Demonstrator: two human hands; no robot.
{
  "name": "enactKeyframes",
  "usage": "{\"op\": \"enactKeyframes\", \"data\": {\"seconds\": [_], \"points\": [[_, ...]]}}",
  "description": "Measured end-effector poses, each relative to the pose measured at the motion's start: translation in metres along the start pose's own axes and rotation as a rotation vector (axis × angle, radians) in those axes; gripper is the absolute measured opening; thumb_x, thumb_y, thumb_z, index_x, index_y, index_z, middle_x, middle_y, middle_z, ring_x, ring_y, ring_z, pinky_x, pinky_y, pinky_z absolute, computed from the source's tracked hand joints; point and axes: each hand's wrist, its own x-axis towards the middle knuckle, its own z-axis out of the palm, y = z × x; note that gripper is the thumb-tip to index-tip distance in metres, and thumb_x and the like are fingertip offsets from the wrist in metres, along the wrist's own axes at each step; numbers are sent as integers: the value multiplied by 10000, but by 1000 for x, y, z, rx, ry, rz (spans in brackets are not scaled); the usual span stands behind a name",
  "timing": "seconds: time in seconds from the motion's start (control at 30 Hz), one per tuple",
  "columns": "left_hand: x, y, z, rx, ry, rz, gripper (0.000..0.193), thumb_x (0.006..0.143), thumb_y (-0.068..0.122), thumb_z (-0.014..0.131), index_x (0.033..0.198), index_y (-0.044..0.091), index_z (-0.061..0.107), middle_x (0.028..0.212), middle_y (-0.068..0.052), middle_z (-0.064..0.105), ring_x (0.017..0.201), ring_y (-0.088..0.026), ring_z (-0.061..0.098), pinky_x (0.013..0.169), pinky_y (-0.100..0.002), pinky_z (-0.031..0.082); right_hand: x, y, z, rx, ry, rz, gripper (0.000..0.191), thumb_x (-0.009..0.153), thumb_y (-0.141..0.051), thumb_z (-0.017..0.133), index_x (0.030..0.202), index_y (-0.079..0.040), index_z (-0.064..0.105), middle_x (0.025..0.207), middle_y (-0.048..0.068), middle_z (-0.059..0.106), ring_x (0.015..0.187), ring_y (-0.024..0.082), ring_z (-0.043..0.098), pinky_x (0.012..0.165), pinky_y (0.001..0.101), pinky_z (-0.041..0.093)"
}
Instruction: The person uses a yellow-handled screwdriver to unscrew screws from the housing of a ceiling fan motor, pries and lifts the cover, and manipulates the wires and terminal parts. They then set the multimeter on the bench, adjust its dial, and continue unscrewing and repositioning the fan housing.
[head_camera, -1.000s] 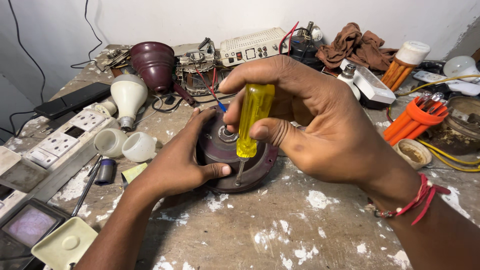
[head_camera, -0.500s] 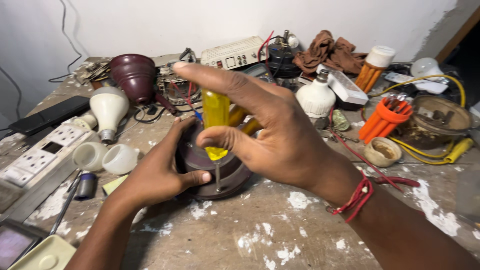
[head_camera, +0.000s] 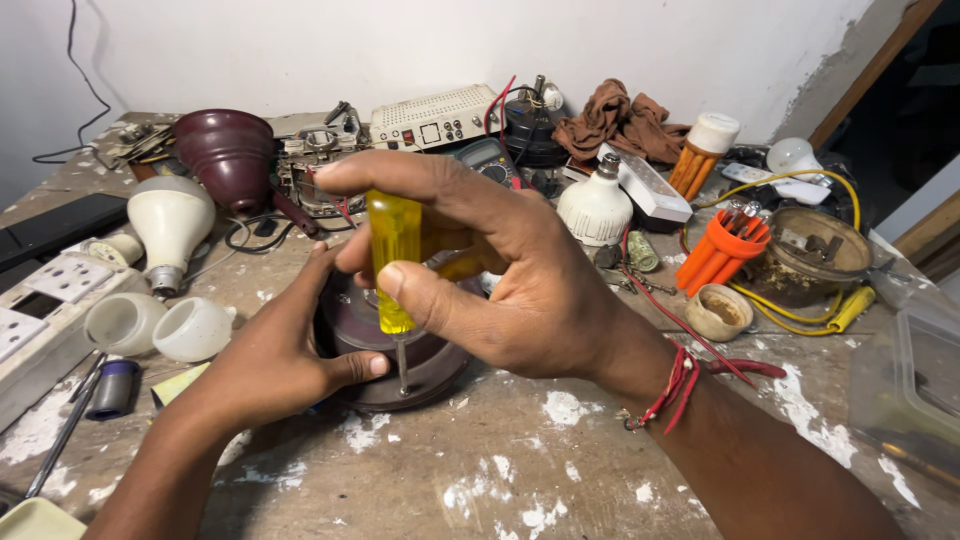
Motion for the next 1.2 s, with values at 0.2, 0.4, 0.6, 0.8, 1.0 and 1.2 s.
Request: {"op": "enactKeyframes", "data": {"seconds": [0.2, 0.4, 0.6, 0.8, 1.0, 1.2], "points": [[-1, 5, -2, -13, -7, -30, 1205, 615, 338, 945, 1600, 191, 266, 1622, -162, 334, 1472, -278, 380, 1169, -379, 312, 3, 1, 0, -262, 72, -103, 493, 994, -102, 762, 1441, -94, 554, 1136, 44, 752, 1045, 84, 771, 937, 253, 691], [0, 4, -3, 0, -6, -10, 1186, 614, 342, 954, 1589, 195, 294, 1664, -180, 298, 1491, -276, 341, 1179, -376, 290, 4, 0, -1, -292, 64, -190, 545, 990, -170, 800, 1466, -134, 536, 1254, 34, 687, 1028, 78, 719, 908, 237, 658], [0, 1, -2, 0, 7, 26, 1190, 611, 318, 946, 1590, 173, 286, 1662, -221, 267, 1516, -288, 280, 1186, -384, 262, 6, -6, -11, -274, -3, -23, 503, 946, -177, 736, 1406, -175, 531, 1391, 46, 619, 1079, 105, 709, 959, 290, 659], [-1, 5, -5, -2, -9, -76, 1175, 650, 380, 927, 1617, 223, 277, 1638, -177, 251, 1493, -276, 346, 1185, -369, 298, 1, -24, -29, -41, -136, -96, 512, 1040, -104, 573, 1537, -65, 459, 1518, 143, 581, 1368, 216, 610, 1176, 388, 555], [-4, 4, -9, -17, 0, -53, 1181, 634, 403, 911, 1601, 167, 275, 1623, -207, 276, 1482, -298, 369, 1191, -373, 302, 0, -29, -25, -220, -8, -43, 453, 947, -50, 632, 1390, -31, 539, 1191, 167, 737, 1132, 233, 734, 995, 382, 633], [-4, 2, -13, 14, -9, -46, 1195, 605, 387, 917, 1594, 162, 285, 1616, -209, 276, 1510, -313, 294, 1204, -385, 262, 7, -22, -14, -258, 6, -117, 310, 987, -16, 607, 1294, -15, 566, 1146, 152, 718, 1148, 232, 729, 1007, 383, 645]]}}
